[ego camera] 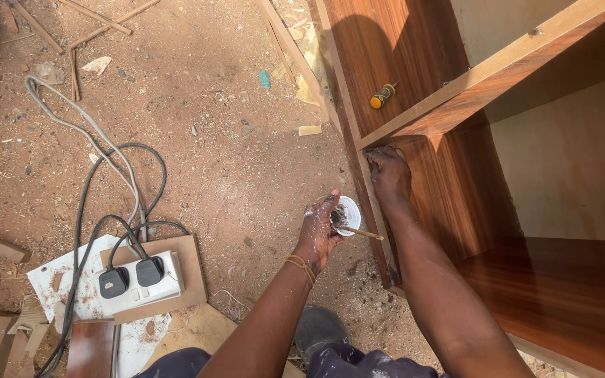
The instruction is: Applying and smoothing adhesive on the edges of a wooden cabinet using a small stick
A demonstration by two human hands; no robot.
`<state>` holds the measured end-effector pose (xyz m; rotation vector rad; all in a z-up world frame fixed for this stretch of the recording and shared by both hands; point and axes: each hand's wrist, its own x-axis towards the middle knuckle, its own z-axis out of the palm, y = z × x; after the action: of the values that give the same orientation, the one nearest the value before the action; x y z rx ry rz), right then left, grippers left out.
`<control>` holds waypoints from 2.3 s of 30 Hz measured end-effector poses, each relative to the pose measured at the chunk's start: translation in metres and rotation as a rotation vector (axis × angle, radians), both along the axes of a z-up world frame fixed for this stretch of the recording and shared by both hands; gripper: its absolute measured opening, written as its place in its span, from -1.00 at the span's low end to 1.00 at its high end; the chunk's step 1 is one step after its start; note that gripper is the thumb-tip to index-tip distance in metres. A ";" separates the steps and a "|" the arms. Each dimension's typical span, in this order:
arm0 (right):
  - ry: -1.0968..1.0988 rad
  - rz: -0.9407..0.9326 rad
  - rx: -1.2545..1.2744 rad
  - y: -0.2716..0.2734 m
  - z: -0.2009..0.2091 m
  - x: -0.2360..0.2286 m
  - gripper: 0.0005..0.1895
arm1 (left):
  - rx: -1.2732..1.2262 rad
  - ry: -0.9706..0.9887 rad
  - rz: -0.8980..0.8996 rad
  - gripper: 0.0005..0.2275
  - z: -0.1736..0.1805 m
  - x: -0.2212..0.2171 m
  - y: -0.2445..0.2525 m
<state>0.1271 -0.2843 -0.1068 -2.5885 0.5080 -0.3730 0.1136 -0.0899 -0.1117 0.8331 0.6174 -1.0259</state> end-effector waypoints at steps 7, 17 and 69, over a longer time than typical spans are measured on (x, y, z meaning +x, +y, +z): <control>0.179 0.133 0.096 -0.034 -0.005 0.000 -0.67 | 0.002 -0.014 -0.017 -0.32 0.012 0.000 -0.009; 0.526 -0.064 0.198 -0.035 -0.024 -0.025 -0.60 | 0.003 -0.073 -0.034 -0.26 0.005 -0.006 -0.017; 0.757 -0.066 0.149 0.034 0.107 0.017 -0.54 | 0.028 0.010 0.028 -0.33 -0.006 -0.005 0.009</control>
<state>0.1445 -0.2507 0.0000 -2.4997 0.8299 0.6331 0.1089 -0.0806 -0.1178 0.8415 0.6514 -0.9982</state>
